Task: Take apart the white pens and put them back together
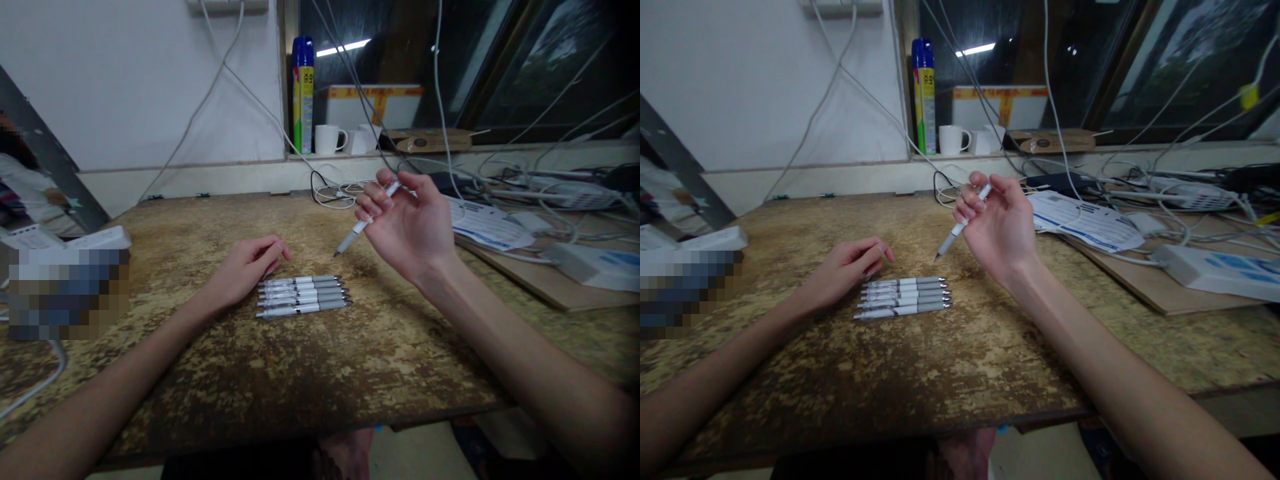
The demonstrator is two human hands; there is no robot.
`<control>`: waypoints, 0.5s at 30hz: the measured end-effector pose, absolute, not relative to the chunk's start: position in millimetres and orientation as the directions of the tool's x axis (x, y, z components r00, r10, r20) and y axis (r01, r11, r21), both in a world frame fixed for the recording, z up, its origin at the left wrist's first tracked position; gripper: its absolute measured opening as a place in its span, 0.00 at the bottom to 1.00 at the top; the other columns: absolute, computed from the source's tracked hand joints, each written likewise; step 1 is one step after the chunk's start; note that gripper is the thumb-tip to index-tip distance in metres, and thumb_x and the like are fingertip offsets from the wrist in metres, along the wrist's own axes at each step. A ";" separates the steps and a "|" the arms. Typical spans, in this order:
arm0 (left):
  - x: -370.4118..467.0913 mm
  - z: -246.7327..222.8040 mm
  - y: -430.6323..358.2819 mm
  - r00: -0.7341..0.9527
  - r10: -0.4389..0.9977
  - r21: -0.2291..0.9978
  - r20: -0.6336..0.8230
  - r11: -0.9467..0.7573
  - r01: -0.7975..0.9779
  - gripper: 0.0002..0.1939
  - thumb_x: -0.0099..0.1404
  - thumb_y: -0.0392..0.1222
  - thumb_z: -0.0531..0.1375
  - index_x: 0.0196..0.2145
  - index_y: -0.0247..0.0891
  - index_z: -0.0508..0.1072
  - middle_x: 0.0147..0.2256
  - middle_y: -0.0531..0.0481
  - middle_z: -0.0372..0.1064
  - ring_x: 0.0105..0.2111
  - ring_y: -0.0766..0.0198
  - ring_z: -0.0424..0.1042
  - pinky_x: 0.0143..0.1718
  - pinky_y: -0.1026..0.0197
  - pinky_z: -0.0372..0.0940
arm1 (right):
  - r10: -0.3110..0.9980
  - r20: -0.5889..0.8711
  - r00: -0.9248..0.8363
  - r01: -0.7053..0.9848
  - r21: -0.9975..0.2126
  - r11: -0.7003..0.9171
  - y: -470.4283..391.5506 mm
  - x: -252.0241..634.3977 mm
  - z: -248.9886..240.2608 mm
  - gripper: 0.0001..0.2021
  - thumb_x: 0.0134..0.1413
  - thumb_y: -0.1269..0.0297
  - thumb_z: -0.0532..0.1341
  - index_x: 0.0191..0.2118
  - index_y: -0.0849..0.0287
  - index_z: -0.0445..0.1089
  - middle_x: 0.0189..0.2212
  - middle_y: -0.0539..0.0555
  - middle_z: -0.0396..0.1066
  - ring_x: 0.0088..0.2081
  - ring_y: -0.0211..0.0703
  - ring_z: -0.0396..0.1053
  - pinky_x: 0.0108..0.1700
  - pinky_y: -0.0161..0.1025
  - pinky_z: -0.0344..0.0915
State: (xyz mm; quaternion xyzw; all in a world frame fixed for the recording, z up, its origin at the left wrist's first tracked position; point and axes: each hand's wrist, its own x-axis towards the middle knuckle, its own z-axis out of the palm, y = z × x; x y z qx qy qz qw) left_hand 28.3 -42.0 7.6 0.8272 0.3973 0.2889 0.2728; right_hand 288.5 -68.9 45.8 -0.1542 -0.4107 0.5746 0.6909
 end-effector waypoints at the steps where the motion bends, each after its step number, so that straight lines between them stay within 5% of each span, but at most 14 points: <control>1: 28.4 7.3 -42.0 0.518 0.815 0.684 0.260 -0.534 0.497 0.18 0.77 0.49 0.52 0.38 0.38 0.76 0.23 0.56 0.58 0.24 0.66 0.57 0.27 0.63 0.50 | 0.919 0.394 -0.001 -0.655 -0.695 0.297 -68.8 288.6 45.6 0.11 0.66 0.60 0.56 0.30 0.52 0.62 0.21 0.47 0.50 0.24 0.40 0.53 0.31 0.39 0.62; 8: 28.4 8.4 -42.6 0.518 0.816 0.688 0.256 -0.530 0.495 0.18 0.77 0.49 0.52 0.38 0.38 0.76 0.23 0.57 0.58 0.24 0.66 0.57 0.27 0.63 0.50 | 0.902 0.430 0.026 -0.462 -0.795 0.393 -68.5 289.5 45.0 0.15 0.65 0.50 0.56 0.30 0.50 0.61 0.21 0.47 0.48 0.26 0.44 0.54 0.33 0.42 0.62; 15: 28.1 8.1 -42.4 0.515 0.817 0.687 0.258 -0.530 0.497 0.18 0.77 0.49 0.52 0.38 0.38 0.77 0.23 0.57 0.58 0.24 0.66 0.57 0.27 0.63 0.50 | 0.892 0.451 0.024 -0.446 -0.794 0.413 -68.8 289.4 45.1 0.13 0.66 0.53 0.56 0.30 0.51 0.61 0.21 0.47 0.48 0.26 0.43 0.55 0.34 0.42 0.62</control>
